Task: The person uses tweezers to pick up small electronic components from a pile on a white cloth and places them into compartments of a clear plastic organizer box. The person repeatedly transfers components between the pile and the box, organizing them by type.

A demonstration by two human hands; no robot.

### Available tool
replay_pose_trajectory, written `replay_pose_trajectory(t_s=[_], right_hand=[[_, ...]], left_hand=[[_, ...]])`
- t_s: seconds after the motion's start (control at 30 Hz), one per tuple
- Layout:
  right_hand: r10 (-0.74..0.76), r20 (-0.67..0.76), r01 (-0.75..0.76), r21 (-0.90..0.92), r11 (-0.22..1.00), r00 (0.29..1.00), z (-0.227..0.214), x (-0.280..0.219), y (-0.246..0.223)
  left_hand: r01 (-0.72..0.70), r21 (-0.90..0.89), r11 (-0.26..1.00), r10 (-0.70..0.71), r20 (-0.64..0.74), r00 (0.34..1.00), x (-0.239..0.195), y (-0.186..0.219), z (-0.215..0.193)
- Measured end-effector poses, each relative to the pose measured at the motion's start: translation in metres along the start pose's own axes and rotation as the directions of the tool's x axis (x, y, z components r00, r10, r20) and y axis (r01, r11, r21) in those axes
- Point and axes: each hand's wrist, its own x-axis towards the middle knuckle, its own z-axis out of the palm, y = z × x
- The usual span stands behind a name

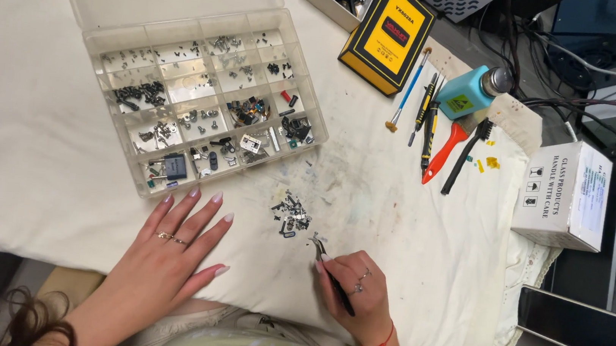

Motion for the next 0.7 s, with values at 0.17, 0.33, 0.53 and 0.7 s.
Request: replay_pose_trajectory(t_s=[0.17,0.33,0.53,0.7], right_hand=[[-0.086,0.024,0.089,-0.129,0.988,0.996,0.003,0.006,-0.008],[-0.053,0.030,0.056,-0.105,0.993,0.998,0.002,0.006,-0.006],[0.013,0.021,-0.011,-0.062,0.998,1.000,-0.005,0.008,-0.008],[0.223,-0.131,-0.208,0.118,0.971,0.966,-0.011,0.008,-0.011]], left_hand=[[0.001,-0.005,1.000,-0.001,-0.010,1.000,0.000,0.000,0.001],[0.006,-0.007,1.000,-0.006,0.008,1.000,-0.002,0.000,0.002],[0.007,-0.005,1.000,-0.007,0.001,1.000,-0.003,-0.001,0.004],[0.012,-0.030,0.999,-0.011,0.005,1.000,-0.002,-0.001,0.003]])
